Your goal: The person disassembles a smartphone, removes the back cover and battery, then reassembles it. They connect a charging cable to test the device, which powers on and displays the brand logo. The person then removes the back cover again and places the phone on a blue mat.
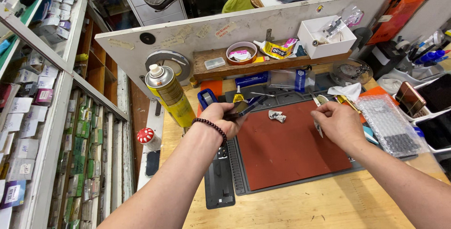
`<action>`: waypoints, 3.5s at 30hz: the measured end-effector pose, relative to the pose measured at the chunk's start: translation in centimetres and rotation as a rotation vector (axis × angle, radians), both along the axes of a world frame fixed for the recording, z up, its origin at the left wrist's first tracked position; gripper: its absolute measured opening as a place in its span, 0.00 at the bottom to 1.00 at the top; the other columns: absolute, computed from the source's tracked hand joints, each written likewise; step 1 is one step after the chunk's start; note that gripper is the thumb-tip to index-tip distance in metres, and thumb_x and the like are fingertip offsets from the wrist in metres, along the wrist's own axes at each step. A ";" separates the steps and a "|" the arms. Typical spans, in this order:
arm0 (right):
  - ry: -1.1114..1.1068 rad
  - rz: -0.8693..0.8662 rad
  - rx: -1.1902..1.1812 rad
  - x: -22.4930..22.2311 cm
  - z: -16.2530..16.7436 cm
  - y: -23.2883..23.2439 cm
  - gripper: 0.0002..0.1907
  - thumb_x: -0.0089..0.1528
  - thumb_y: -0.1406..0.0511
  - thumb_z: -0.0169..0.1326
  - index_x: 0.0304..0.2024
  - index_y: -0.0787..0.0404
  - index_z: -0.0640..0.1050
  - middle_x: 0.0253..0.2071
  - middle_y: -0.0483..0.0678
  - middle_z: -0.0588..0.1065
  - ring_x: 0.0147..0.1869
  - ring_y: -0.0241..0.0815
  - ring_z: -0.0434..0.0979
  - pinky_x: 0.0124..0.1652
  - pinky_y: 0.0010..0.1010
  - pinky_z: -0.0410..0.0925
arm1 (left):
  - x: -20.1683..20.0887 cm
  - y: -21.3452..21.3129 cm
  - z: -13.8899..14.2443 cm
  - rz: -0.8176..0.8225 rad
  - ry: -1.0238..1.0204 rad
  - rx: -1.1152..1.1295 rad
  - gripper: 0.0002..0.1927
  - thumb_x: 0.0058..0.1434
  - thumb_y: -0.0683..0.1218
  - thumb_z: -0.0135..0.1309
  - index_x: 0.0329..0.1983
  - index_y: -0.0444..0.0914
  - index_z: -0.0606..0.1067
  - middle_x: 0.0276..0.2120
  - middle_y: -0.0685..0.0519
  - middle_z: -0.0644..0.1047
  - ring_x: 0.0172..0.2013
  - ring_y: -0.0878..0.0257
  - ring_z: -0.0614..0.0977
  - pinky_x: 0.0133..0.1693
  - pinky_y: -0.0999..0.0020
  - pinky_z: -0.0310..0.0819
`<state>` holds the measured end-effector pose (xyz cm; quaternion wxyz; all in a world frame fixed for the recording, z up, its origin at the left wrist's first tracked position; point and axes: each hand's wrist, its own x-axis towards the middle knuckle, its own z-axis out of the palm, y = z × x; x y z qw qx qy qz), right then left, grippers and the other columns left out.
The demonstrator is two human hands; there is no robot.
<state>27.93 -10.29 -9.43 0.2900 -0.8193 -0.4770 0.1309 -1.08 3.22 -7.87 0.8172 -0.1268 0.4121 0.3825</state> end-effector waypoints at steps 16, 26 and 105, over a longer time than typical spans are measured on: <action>0.722 0.141 0.066 -5.8 4.7 -0.2 0.25 0.66 0.50 0.52 0.44 0.64 0.84 0.38 0.50 0.81 0.38 0.43 0.80 0.38 0.38 0.74 | -0.3 -1.3 1.6 -0.053 -0.086 0.038 0.13 0.69 0.41 0.46 0.54 0.30 0.71 0.50 0.42 0.80 0.49 0.47 0.83 0.54 0.49 0.79; 1.375 0.103 -0.056 -13.0 9.3 -0.5 0.15 0.61 0.64 0.58 0.49 0.61 0.73 0.45 0.47 0.77 0.47 0.42 0.80 0.48 0.42 0.77 | 0.1 -2.8 3.0 -0.143 -0.034 0.370 0.16 0.66 0.45 0.52 0.55 0.34 0.73 0.49 0.45 0.80 0.52 0.51 0.80 0.58 0.48 0.73; 1.327 -0.017 -0.325 -10.2 1.6 -8.9 0.07 0.66 0.63 0.53 0.42 0.59 0.76 0.39 0.46 0.79 0.42 0.38 0.81 0.46 0.37 0.75 | 3.2 -13.5 1.1 -0.528 0.846 0.576 0.14 0.68 0.48 0.51 0.48 0.34 0.79 0.39 0.49 0.84 0.37 0.63 0.84 0.41 0.66 0.79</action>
